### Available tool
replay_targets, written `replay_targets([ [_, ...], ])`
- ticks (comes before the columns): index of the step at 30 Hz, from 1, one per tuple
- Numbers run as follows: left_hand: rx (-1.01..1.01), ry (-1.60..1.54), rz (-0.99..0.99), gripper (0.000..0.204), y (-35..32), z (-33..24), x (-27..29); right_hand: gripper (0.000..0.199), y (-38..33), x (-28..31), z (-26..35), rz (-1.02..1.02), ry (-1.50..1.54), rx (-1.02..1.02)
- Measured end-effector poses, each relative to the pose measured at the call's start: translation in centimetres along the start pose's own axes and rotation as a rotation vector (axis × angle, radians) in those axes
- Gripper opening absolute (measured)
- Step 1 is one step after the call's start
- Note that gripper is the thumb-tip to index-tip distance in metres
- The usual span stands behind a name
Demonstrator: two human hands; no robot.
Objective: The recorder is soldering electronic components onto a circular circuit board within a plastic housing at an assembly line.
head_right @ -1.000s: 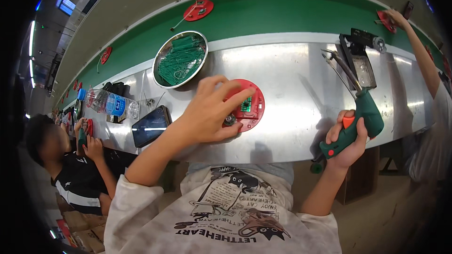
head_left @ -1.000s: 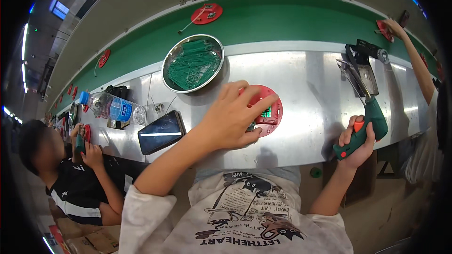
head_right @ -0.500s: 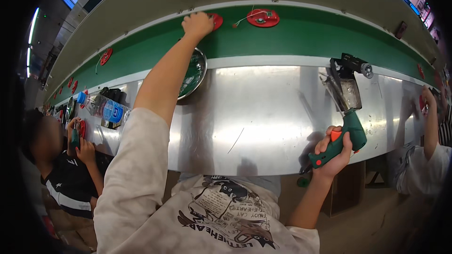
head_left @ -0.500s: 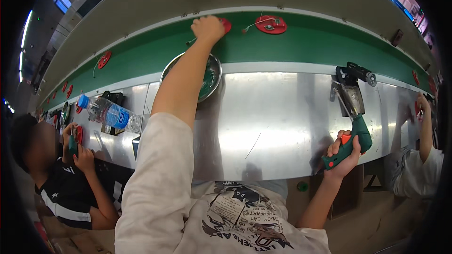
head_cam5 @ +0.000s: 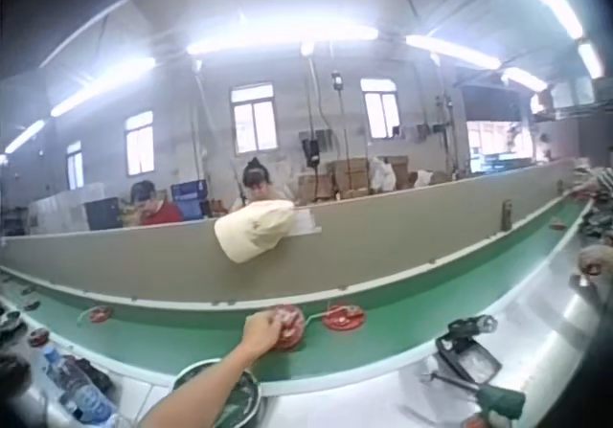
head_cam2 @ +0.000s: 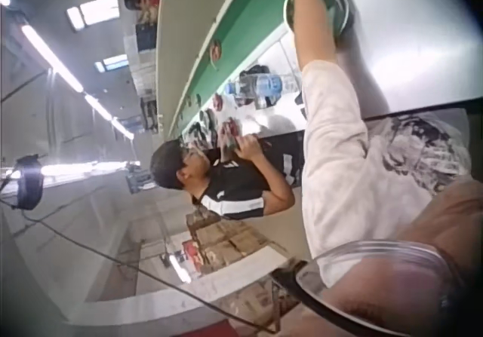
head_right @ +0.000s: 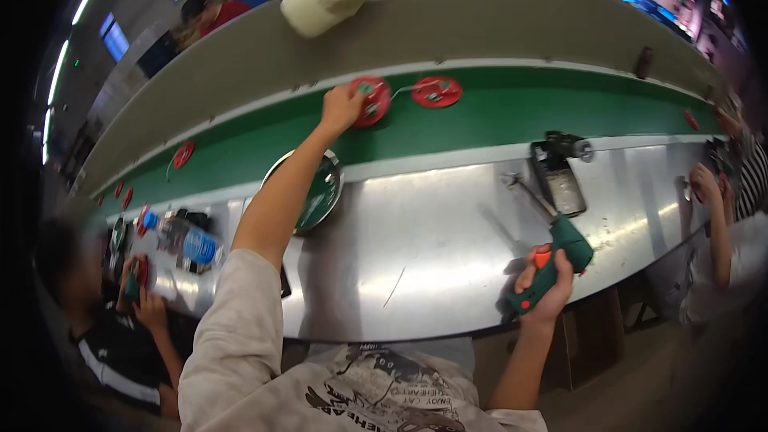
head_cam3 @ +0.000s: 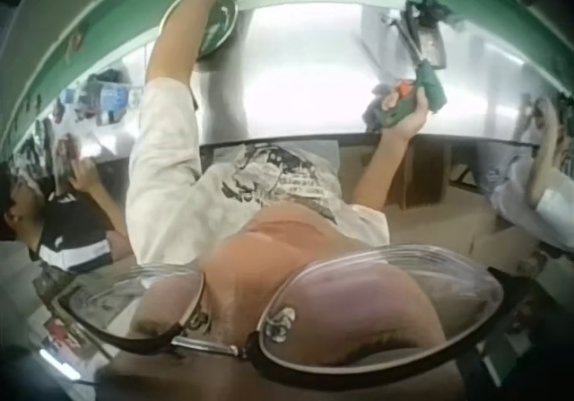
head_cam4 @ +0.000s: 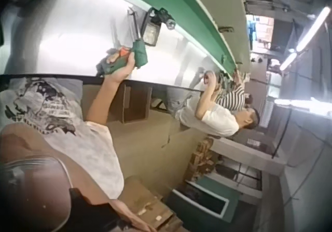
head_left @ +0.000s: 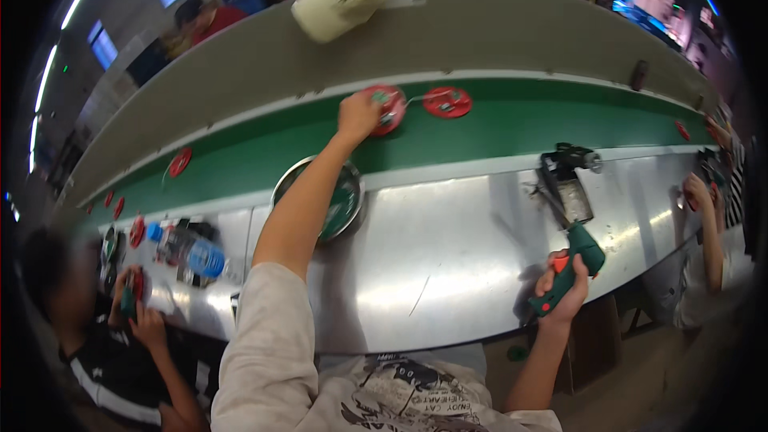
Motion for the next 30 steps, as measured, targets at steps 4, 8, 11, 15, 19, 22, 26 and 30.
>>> replay_targets([
  [4, -0.294, -0.196, 0.157, 0.019, -3.4, -10.1, 4.3, 0.034, 0.5, 1.8, 0.2, 0.020, -0.029, 0.061],
  [8, -0.511, -0.213, 0.206, 0.015, -9.5, -13.2, 11.5, 0.034, 0.8, 0.3, -0.1, 0.063, -0.118, 0.030],
  [11, -0.310, -0.356, 0.519, 0.016, -15.7, -14.7, 13.1, 0.033, 0.4, 0.3, 0.0, 0.085, -0.117, 0.019],
  [15, -0.431, -0.252, 0.505, 0.014, -23.2, -15.9, 12.9, 0.033, 0.1, -0.3, -0.1, 0.066, -0.163, 0.054],
  [19, -0.417, -0.199, 0.557, 0.012, -25.3, -14.9, 11.9, 0.032, -0.3, 0.0, 0.0, 0.067, -0.219, 0.092],
  [22, -0.406, -0.198, 0.554, 0.010, -24.9, -14.2, 12.4, 0.032, 0.0, -0.3, 0.0, 0.059, -0.212, 0.090],
  [26, -0.258, -0.198, 0.409, 0.004, -20.6, -10.5, 14.2, 0.033, 0.3, 0.3, -0.1, 0.095, -0.276, 0.102],
  [30, -0.200, 0.099, 0.348, 0.011, -16.9, -5.3, 13.8, 0.032, -0.1, 0.4, 0.1, 0.074, -0.240, 0.089],
])
Point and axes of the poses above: each hand's wrist, its own y-axis towards the middle knuckle, its own x-axis out of the back of the hand, z = x × y, the point moved 4 cm from there along y, towards the middle knuckle, and after that the axes turned 11 degrees about -y, right-handed, at the moved point
